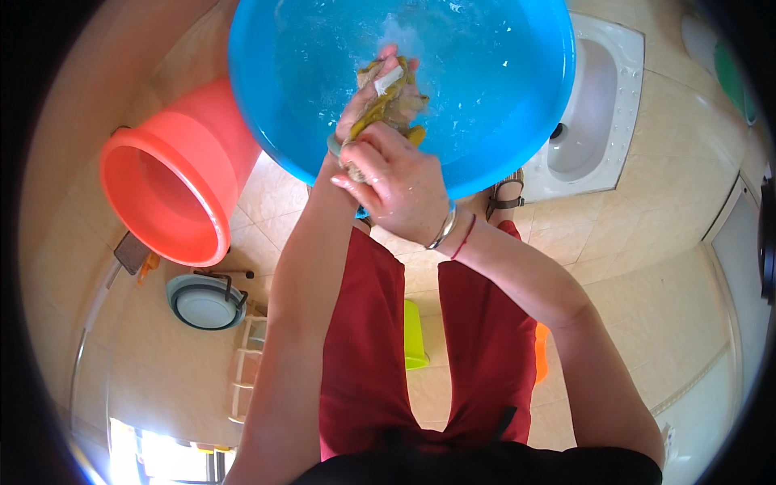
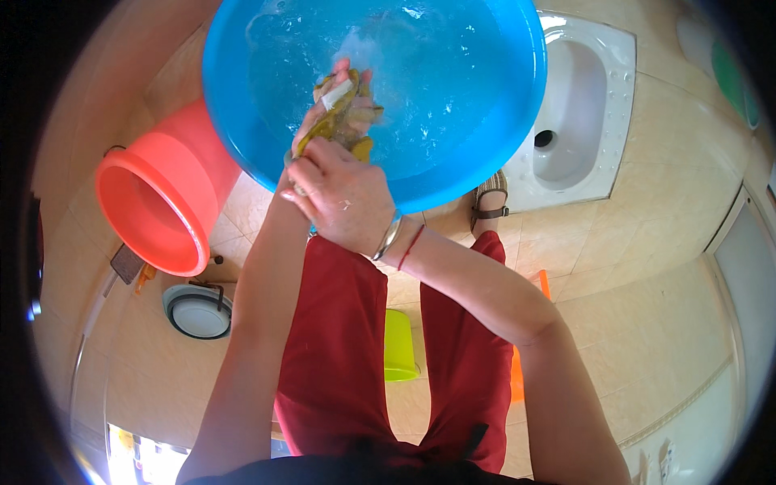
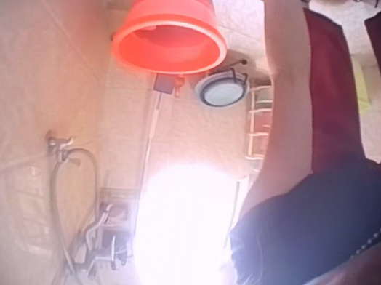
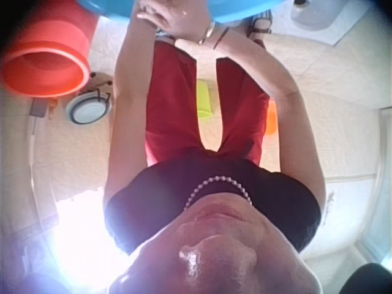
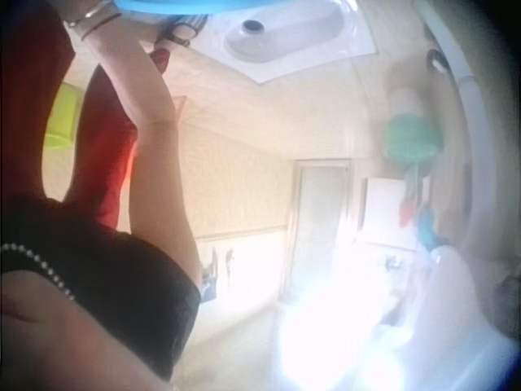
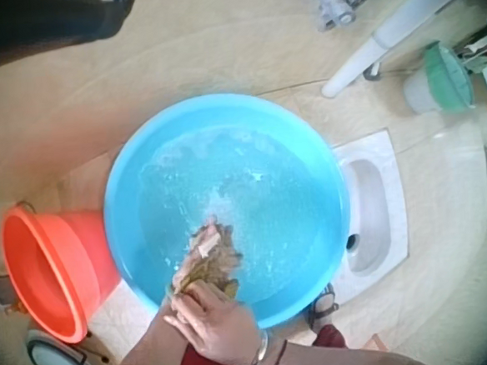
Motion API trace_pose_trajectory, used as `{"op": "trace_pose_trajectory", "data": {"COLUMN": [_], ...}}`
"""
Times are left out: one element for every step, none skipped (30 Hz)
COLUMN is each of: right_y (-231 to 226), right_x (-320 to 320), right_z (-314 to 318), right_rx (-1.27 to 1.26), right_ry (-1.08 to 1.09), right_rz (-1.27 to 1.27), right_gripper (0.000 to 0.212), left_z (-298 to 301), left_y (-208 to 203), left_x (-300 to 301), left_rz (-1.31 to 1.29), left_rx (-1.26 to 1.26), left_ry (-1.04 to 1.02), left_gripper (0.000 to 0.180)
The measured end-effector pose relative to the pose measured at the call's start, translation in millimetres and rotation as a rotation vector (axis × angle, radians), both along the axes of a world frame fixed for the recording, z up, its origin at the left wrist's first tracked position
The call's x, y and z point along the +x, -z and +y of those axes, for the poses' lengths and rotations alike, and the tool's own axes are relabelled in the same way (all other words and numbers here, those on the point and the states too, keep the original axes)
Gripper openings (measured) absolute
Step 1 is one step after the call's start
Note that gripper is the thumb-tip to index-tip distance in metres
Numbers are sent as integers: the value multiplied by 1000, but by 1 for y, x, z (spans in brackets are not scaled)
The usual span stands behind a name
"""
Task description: The person wipes a glass shower door with a yellow cloth, then rinses and wrings the cloth in a blue basin of water, and resumes wiping the door. The person handles the cloth and the basin while cleaning the door surface.
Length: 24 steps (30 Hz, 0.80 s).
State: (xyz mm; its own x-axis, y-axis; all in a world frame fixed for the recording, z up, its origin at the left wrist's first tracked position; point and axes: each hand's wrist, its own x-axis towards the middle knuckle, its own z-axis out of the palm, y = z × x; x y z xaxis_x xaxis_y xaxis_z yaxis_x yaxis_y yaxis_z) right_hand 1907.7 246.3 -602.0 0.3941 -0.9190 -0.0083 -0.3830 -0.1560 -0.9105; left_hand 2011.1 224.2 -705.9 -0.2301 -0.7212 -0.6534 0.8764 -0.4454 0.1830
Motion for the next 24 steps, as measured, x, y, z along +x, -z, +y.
{"op": "trace_pose_trajectory", "data": {"right_y": [0,0,-2,-2,1,3,6,13,23,31,37,43,50,63,89,117,130,142,156,171,181,189,196,198], "right_x": [4,6,7,8,10,12,14,14,15,17,17,16,15,10,-2,-16,-24,-31,-36,-45,-47,-55,-63,-67], "right_z": [-2,-5,-10,-14,-16,-19,-23,-26,-29,-31,-32,-35,-38,-42,-53,-59,-56,-55,-59,-58,-62,-60,-57,-52], "right_rx": [-52,-59,-66,-72,-84,-100,-115,-173,-230,-285,-186,-120,-53,12,46,88,113,134,168,217,254,107,-37,-180], "right_ry": [27,28,28,28,63,97,130,165,202,238,242,240,236,236,175,123,93,50,150,262,368,318,257,194], "right_rz": [-1,32,65,97,101,105,108,107,106,103,42,32,21,18,158,295,364,436,441,460,464,541,614,688], "right_gripper": [21,22,22,23,22,22,22,21,21,20,16,14,13,13,13,14,21,29,30,31,33,35,38,41], "left_z": [5,2,-1,4,10,8,9,8,9,12,14,18,23,19,15,5,-4,-4,-4,-1,-6,-9,-7,-3], "left_y": [7,5,5,0,-5,-5,-3,3,9,14,16,18,19,14,2,-18,-30,-26,-19,-12,-5,0,6,13], "left_x": [-3,-5,-7,-10,-14,-12,-12,-8,-9,-9,-9,-10,-10,-18,-27,-38,-34,-31,-28,-27,-17,-8,-1,7], "left_rz": [81,190,299,268,227,206,181,162,121,80,30,-44,-148,-271,-415,-620,-770,-739,-708,-666,-540,-591,-643,-690], "left_rx": [-48,-71,-94,41,168,170,149,92,57,38,25,30,66,151,281,557,579,513,446,387,444,392,350,309], "left_ry": [-14,8,29,-50,-133,-134,-134,-114,-111,-121,-131,-154,-172,-192,-183,-191,31,0,-28,-37,-64,-29,0,32], "left_gripper": [39,38,37,38,42,41,40,39,38,37,36,36,35,34,34,34,35,42,50,58,39,39,40,42]}}
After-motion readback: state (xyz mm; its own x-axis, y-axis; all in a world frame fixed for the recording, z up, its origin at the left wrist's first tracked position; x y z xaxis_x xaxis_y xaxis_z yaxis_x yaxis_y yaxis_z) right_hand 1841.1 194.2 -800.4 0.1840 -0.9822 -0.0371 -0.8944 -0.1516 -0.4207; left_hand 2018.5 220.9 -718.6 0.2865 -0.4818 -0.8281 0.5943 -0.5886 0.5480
